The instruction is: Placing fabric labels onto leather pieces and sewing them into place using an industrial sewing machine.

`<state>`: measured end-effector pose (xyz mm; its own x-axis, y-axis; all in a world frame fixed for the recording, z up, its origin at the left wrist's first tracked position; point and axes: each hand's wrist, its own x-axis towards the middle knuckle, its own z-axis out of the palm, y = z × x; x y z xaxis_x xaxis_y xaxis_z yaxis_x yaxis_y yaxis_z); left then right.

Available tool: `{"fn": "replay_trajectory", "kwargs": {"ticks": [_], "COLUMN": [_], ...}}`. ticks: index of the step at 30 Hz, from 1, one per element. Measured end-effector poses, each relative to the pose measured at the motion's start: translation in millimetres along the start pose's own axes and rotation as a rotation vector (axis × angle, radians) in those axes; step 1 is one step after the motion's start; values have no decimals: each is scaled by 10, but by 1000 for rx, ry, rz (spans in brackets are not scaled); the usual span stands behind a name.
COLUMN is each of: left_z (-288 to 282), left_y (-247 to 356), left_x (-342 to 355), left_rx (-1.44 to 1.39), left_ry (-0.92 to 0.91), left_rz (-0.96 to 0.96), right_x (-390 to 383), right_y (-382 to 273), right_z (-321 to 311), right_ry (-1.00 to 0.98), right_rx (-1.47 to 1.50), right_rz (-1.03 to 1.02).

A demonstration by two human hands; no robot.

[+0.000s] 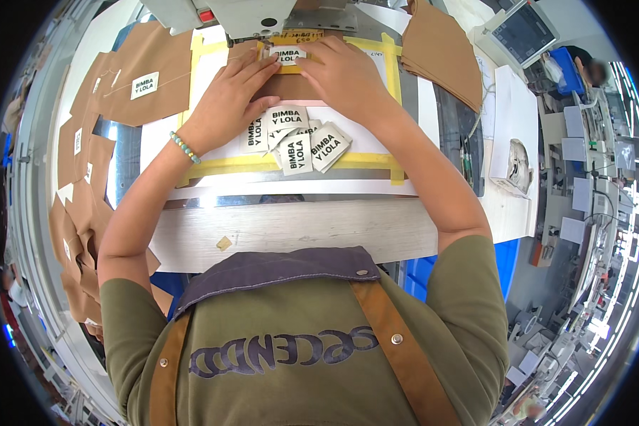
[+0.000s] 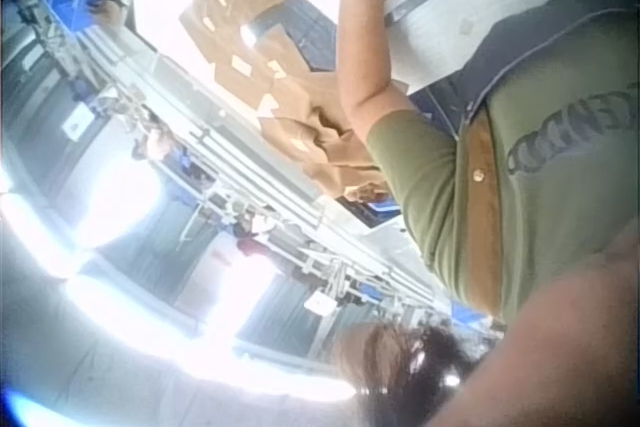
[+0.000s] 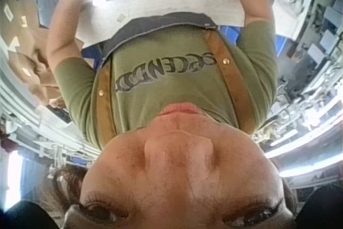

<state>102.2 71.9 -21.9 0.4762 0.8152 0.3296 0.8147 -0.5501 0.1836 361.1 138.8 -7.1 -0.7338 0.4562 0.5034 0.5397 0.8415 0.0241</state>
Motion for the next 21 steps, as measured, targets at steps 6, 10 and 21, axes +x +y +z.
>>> {"fn": "replay_trajectory", "kwargs": {"ticks": [6,10,21], "left_z": [73,51,-31], "left_y": [-90,-120,-319], "left_x": [43,60,71], "left_rx": [-2,-15,-365], "left_ry": [85,32,32], "left_rz": [67,34,-49], "right_x": [-123,-82,59], "right_y": [53,86,72], "right_z": [96,90,253], "right_ry": [-14,-20,-148], "right_rx": [56,115,259], "right_rz": [-7,54,-14]}}
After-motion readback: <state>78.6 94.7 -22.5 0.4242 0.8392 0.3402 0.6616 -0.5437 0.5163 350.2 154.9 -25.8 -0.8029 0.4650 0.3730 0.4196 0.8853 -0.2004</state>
